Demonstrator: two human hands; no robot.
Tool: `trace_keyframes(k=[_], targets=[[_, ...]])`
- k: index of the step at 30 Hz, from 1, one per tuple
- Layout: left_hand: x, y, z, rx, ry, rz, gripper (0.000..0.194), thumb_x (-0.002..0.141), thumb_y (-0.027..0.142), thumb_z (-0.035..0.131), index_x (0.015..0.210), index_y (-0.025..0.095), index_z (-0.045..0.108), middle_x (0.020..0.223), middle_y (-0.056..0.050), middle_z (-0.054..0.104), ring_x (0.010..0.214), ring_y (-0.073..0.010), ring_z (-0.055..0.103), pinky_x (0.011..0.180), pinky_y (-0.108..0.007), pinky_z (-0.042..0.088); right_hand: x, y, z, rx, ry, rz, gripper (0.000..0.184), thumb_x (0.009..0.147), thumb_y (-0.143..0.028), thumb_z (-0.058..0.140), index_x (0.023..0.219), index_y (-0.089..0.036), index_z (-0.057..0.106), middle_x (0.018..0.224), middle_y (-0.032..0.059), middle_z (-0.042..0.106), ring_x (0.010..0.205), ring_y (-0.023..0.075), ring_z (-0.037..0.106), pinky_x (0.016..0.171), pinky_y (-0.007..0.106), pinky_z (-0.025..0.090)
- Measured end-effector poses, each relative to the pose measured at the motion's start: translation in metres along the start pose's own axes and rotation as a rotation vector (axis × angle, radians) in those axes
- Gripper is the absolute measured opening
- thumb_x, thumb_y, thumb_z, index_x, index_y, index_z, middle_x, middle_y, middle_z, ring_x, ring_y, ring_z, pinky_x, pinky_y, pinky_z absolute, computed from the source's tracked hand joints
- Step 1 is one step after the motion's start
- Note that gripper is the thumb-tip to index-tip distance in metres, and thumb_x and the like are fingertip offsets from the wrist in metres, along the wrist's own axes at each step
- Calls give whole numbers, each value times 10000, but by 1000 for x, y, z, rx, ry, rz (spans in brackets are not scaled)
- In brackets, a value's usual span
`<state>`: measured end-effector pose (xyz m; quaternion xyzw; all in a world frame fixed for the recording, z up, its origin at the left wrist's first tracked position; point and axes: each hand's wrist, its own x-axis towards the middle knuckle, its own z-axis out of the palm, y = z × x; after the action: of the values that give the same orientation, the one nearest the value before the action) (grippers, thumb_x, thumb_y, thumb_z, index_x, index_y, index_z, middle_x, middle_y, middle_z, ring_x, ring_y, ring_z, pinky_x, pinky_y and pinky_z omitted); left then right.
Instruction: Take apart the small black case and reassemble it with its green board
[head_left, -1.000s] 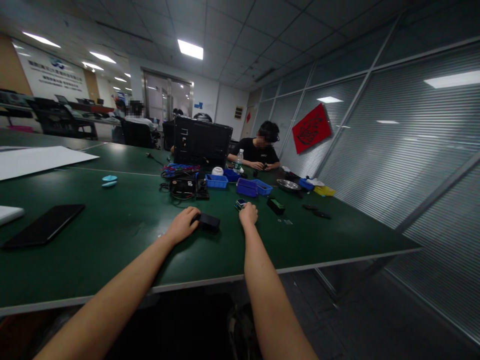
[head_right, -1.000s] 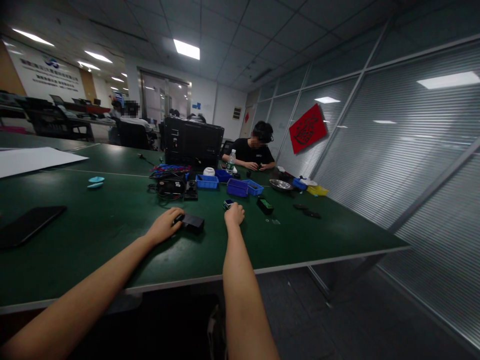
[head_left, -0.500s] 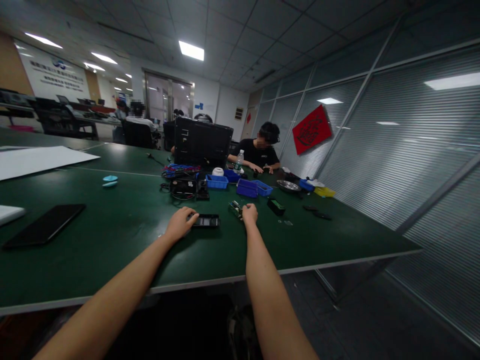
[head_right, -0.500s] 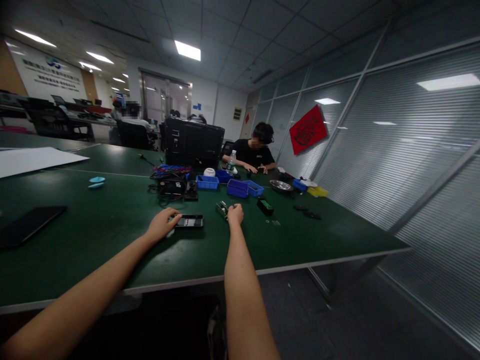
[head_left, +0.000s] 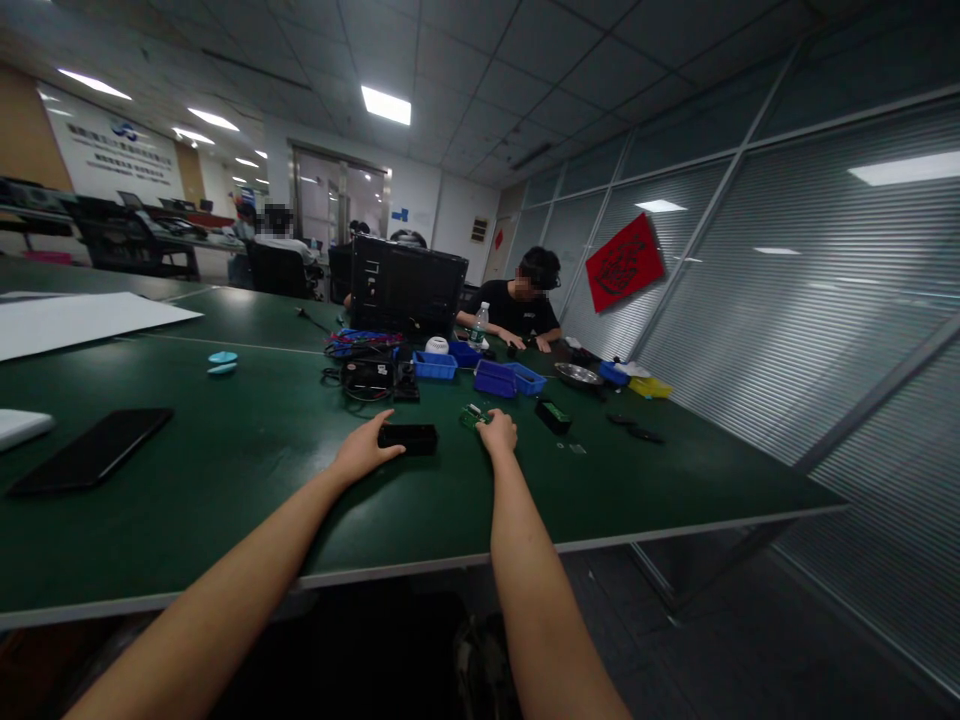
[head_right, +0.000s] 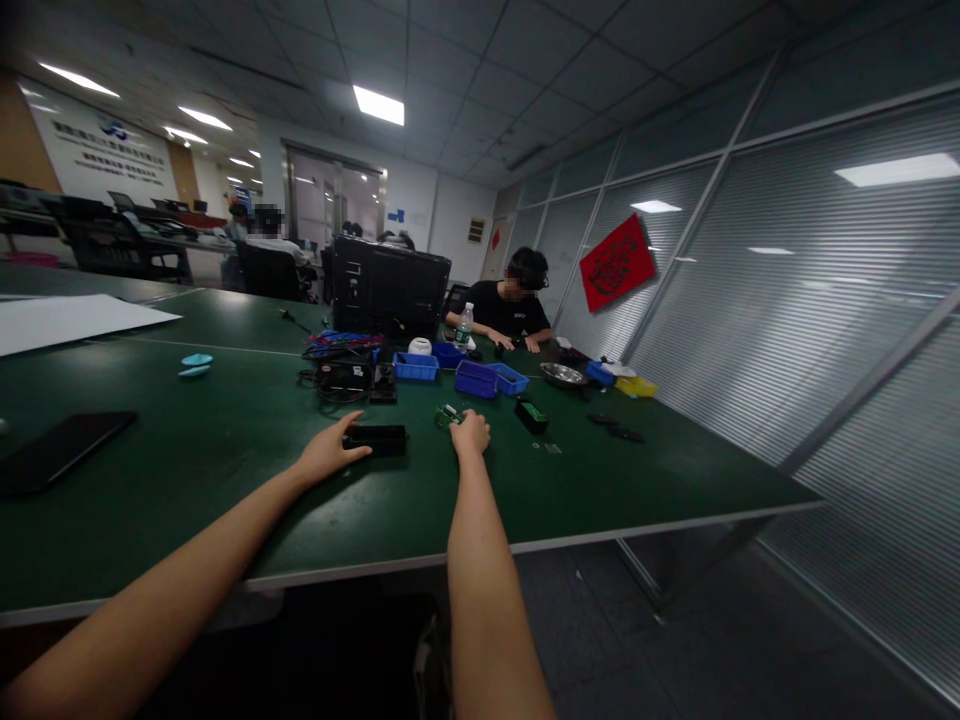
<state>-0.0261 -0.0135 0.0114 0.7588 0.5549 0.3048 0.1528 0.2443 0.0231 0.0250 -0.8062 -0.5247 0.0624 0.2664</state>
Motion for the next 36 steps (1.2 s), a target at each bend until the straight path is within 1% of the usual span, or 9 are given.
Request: trace_keyframes(k=[5,9,12,15,20,25,28,32,36], targets=[[-1,-1,1,91,-31,-3,745,673,449,585,1324,241,290,1048,-99,603,935,-233,585,776,-321,440,6,3,-1,167,-67,57,391,806,-464,402,973,-182,616,993,96,622,915,211,574,724,271,417],[-1,-2,1,107,-17,8,732,676,451,578,1319,244,296,1047,-91,601,921,-226,589,775,-316,438,5,5,-4,122,-8,105,423,843,-449,323,940,-181,636,982,118,624,917,235,571,733,304,413],[-1,-1,1,103,-16,2,727,674,443,581,1315,239,303,1040,-89,601,931,-229,584,777,-317,438,0,1,-6,84,12,38,479,800,-536,373,1040,-188,596,1064,121,588,983,250,534,776,324,404],[-1,0,0,88,-1,-1,712,676,429,582,1305,222,321,1067,-91,594,958,-231,573,787,-315,437,-7,-5,-6,-11,-8,-5,587,688,-574,524,1138,-196,535,1130,131,542,1036,293,488,791,355,401],[0,-3,1,74,16,6,693,680,407,585,1287,172,347,1090,-105,590,987,-232,561,805,-312,436,-10,-10,-7,-166,-4,2,433,716,-352,576,1111,-177,556,1130,159,524,1037,295,484,782,364,408],[3,-8,5,57,22,24,627,680,401,592,1229,148,423,1111,-116,586,1012,-235,550,833,-317,429,7,-14,-10,-220,-97,-21,376,677,-239,621,1028,-106,597,1065,176,563,1001,271,523,773,319,417],[4,-9,5,49,28,25,594,679,395,598,1202,154,454,1120,-110,585,1018,-234,548,845,-318,426,12,-18,-6,-197,-116,-39,396,650,-264,657,1013,-114,600,1030,162,586,982,261,541,747,299,428],[4,-8,4,39,24,33,590,683,386,598,1203,145,458,1131,-111,583,1020,-230,549,849,-308,423,6,-15,5,-116,-36,-22,357,678,-312,641,980,-124,613,1041,160,590,978,243,549,755,290,427],[5,-4,4,48,5,6,609,689,400,591,1223,143,449,1141,-116,580,1017,-228,551,842,-295,420,3,-11,10,137,1,-37,405,620,-297,681,981,-123,623,989,139,621,928,243,570,764,302,427]])
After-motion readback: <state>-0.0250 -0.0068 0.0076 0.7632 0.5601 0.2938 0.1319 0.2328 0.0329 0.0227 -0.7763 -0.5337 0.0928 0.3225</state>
